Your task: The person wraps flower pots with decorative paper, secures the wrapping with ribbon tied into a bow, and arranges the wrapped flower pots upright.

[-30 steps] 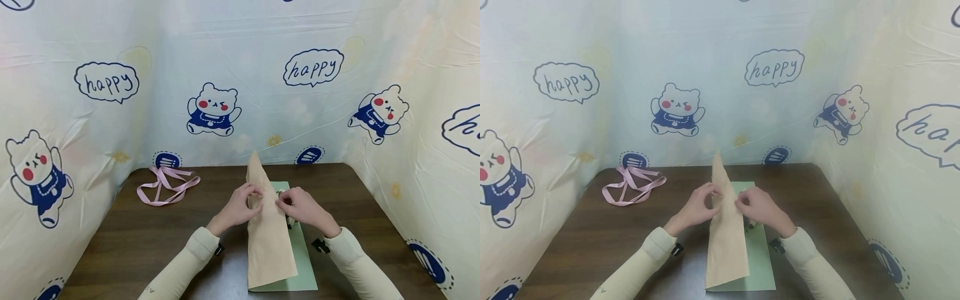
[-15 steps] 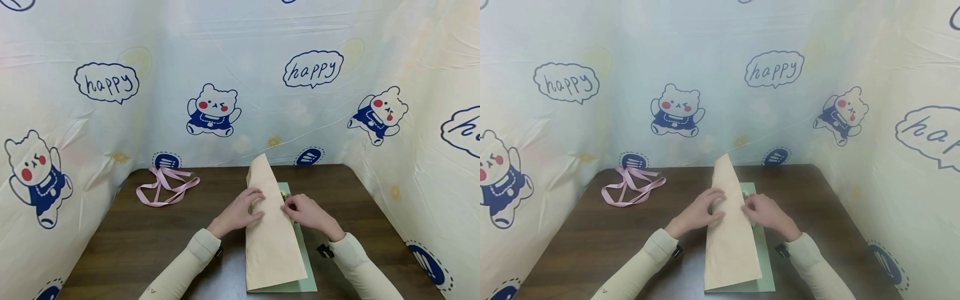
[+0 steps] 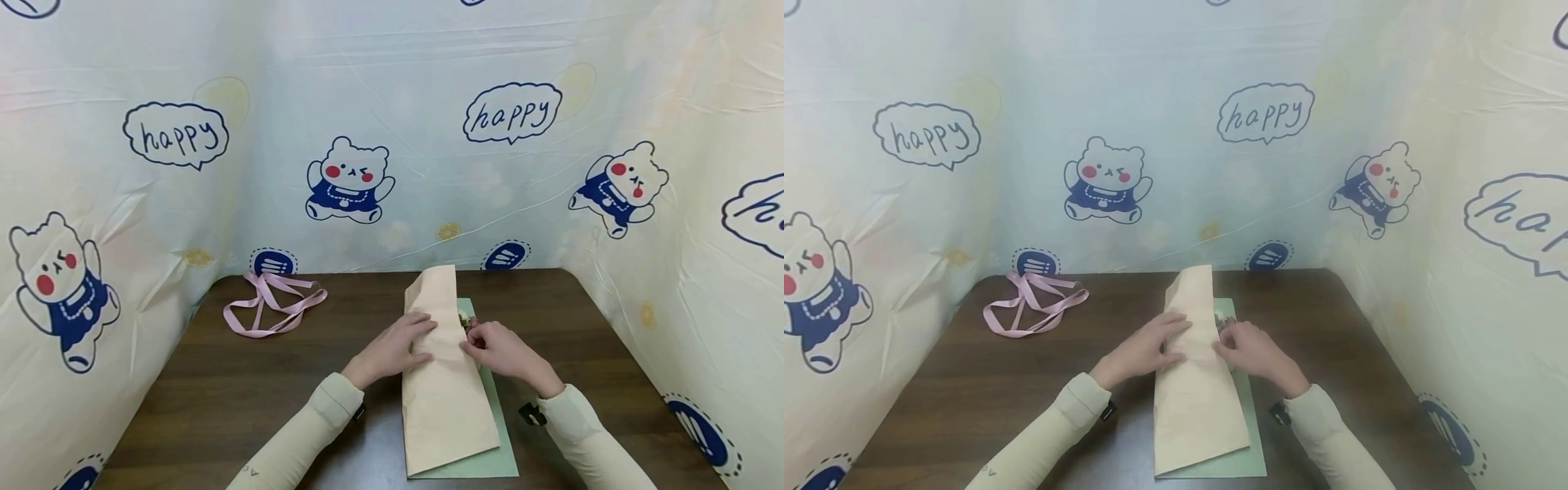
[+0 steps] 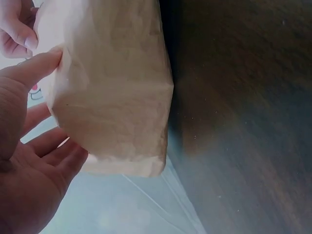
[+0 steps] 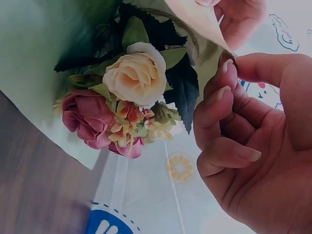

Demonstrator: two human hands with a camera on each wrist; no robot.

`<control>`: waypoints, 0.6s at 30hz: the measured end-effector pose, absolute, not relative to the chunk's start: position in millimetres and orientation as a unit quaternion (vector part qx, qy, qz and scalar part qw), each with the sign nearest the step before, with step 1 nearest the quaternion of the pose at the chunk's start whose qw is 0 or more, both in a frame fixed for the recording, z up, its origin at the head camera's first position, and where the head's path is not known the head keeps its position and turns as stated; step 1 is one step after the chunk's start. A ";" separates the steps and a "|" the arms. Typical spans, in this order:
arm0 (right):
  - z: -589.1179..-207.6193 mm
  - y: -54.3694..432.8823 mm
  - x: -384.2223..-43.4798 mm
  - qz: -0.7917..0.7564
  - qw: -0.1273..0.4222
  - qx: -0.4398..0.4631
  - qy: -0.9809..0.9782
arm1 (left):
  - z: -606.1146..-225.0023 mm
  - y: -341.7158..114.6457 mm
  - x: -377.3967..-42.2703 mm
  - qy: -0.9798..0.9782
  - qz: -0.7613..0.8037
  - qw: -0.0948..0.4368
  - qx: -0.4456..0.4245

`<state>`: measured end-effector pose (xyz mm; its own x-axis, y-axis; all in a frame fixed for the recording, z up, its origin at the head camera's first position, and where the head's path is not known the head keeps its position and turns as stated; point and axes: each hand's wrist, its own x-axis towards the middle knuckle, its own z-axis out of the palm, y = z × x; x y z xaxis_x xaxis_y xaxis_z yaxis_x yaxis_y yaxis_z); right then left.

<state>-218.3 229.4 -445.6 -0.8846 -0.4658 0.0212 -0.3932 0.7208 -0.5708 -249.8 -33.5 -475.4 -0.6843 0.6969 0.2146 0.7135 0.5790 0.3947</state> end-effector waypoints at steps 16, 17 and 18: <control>-448.0 232.5 -216.3 -0.276 0.071 -0.221 0.933 | -476.9 -30.2 -251.8 -0.895 -0.234 -0.028 -0.380; -448.3 232.7 -216.1 -0.274 0.070 -0.222 0.933 | -475.7 -29.7 -251.7 -0.895 -0.237 -0.032 -0.377; -448.5 232.9 -216.0 -0.272 0.069 -0.224 0.933 | -474.6 -29.3 -251.3 -0.895 -0.238 -0.035 -0.375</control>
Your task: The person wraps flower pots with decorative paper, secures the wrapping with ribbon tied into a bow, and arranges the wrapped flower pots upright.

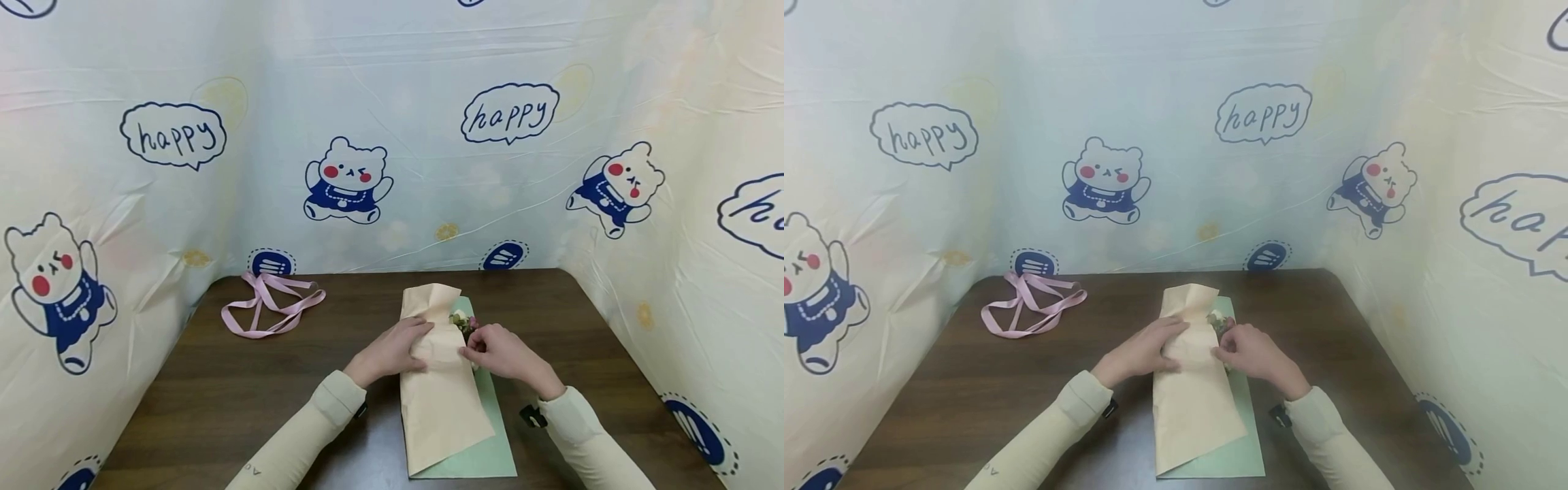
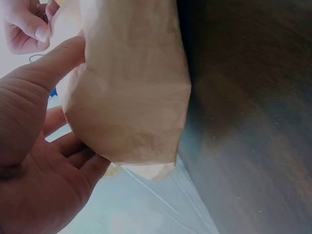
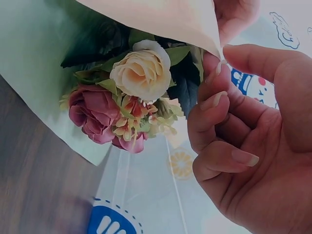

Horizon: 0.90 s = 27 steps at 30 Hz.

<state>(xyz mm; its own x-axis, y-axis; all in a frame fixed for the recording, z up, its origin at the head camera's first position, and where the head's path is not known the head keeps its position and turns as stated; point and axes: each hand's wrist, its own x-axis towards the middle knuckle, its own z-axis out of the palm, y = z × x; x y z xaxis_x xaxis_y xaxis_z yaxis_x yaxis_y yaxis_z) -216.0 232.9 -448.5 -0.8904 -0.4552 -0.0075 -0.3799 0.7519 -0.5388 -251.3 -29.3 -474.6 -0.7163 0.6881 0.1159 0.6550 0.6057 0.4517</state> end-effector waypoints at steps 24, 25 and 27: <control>-448.2 222.4 -209.4 -0.278 0.046 -0.270 0.921 | -469.5 -14.7 -253.6 0.915 0.102 -0.033 0.389; -448.5 220.3 -208.7 -0.280 0.052 -0.272 0.919 | -469.8 -14.2 -253.7 0.916 0.093 -0.036 0.389; -449.6 216.2 -207.3 -0.283 0.059 -0.283 0.915 | -470.0 -13.8 -253.8 0.917 0.085 -0.040 0.388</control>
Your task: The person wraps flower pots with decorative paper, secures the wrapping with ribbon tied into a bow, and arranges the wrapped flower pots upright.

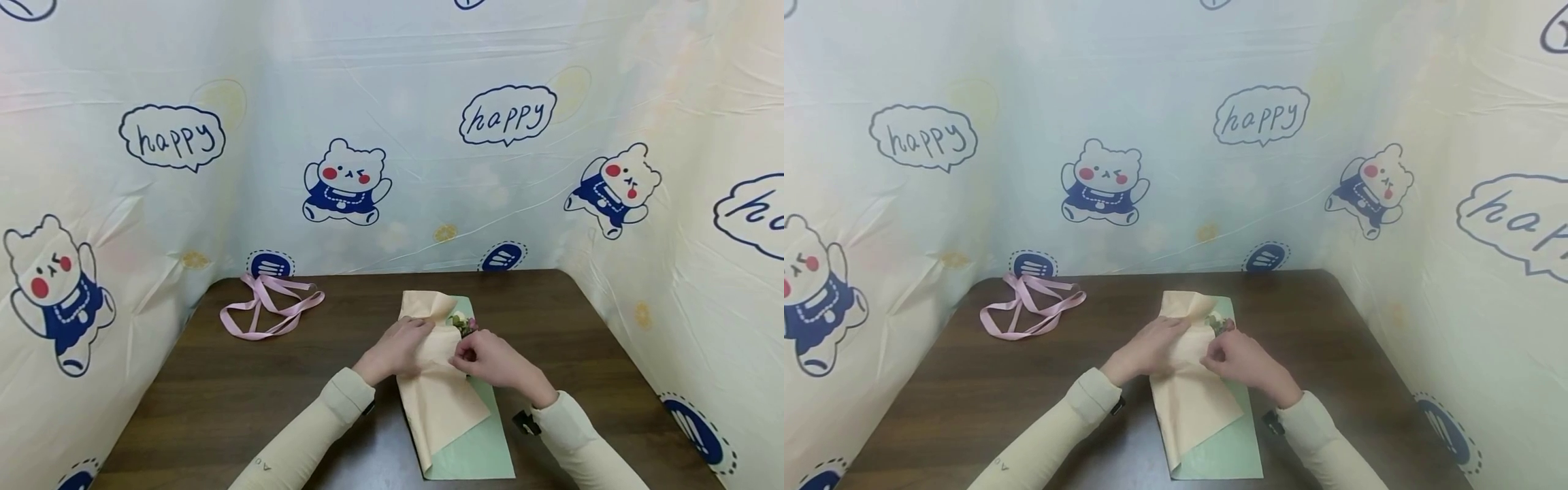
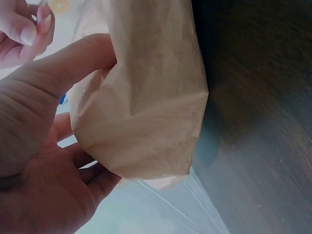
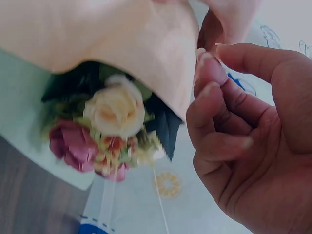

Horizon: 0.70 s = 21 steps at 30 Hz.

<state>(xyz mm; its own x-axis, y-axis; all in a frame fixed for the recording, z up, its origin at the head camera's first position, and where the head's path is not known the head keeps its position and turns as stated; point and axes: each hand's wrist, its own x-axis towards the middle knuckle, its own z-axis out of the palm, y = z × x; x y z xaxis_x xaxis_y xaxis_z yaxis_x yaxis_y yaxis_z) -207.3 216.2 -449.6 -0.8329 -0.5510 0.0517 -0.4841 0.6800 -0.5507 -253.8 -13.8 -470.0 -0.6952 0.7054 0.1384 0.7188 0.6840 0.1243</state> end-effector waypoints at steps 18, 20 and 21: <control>-477.2 173.3 -186.6 -0.229 0.132 -0.367 0.892 | -462.5 -16.3 -253.4 -0.916 -0.077 0.003 -0.394; -476.7 169.6 -181.0 -0.204 0.140 -0.357 0.901 | -460.1 -16.6 -253.9 -0.914 -0.083 -0.008 -0.398; -476.6 167.6 -178.0 -0.194 0.144 -0.356 0.903 | -458.9 -16.6 -254.4 -0.913 -0.087 -0.015 -0.399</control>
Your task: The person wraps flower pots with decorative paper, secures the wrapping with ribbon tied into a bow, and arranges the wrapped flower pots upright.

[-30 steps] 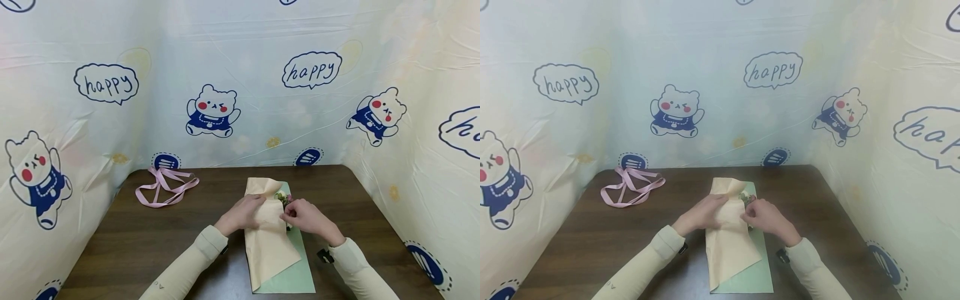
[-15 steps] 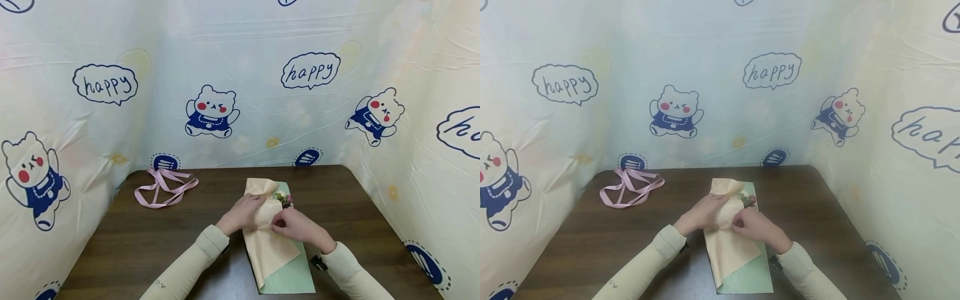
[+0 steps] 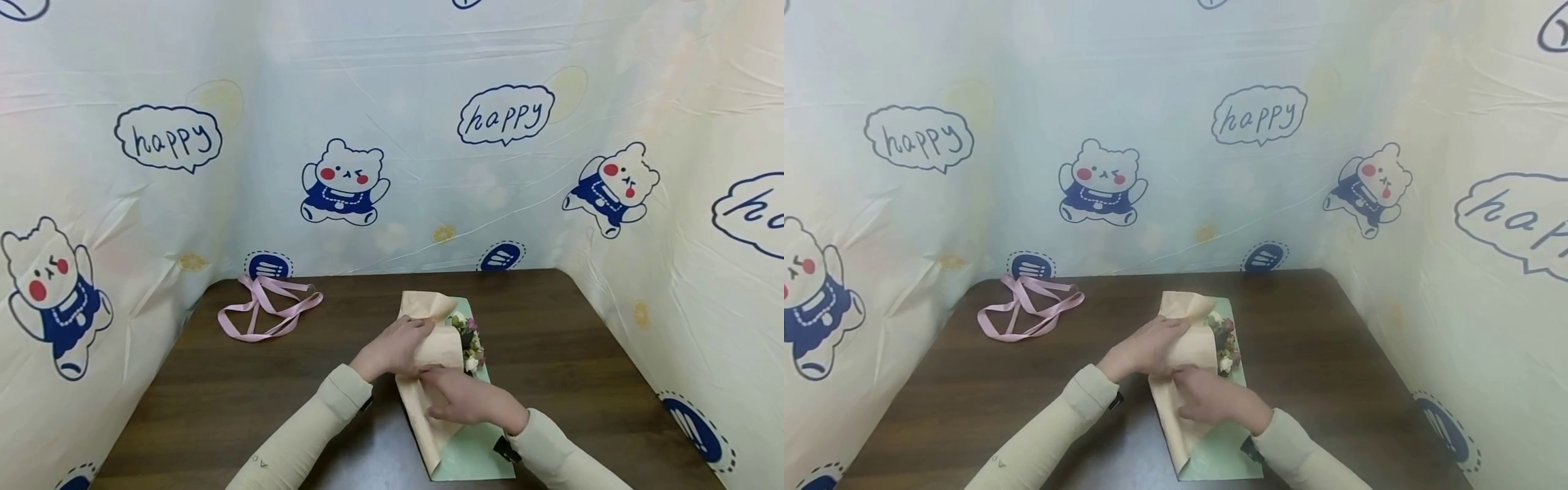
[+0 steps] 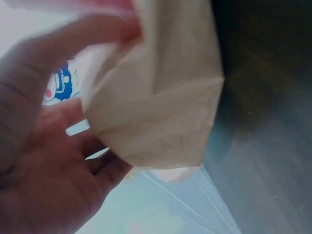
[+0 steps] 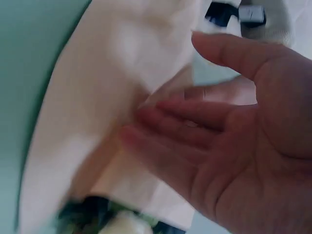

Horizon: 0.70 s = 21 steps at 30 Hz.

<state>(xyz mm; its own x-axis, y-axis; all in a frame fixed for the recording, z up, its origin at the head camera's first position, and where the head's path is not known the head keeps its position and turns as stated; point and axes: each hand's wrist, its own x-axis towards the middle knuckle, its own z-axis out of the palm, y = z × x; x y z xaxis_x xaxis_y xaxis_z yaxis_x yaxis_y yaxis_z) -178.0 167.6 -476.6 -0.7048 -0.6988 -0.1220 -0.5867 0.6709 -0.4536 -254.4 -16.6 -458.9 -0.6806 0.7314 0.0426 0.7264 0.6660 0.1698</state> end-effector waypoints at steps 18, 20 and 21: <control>-487.9 135.4 -173.4 -0.296 0.079 -0.236 0.922 | -448.2 -13.6 -280.0 0.893 0.138 0.084 0.421; -488.4 134.2 -174.5 -0.302 0.074 -0.227 0.923 | -449.1 -12.4 -283.3 0.891 0.140 0.083 0.424; -488.5 133.8 -174.9 -0.306 0.074 -0.223 0.923 | -449.4 -11.6 -284.8 0.889 0.141 0.081 0.428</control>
<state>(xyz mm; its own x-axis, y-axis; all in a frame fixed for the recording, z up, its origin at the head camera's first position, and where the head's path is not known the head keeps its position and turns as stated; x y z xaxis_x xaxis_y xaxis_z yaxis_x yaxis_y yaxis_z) -174.9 133.8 -488.5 -0.8900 -0.4559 0.0005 -0.3659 0.7137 -0.5973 -284.8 -11.6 -449.4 -0.6214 0.7832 -0.0234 0.7375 0.5947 0.3201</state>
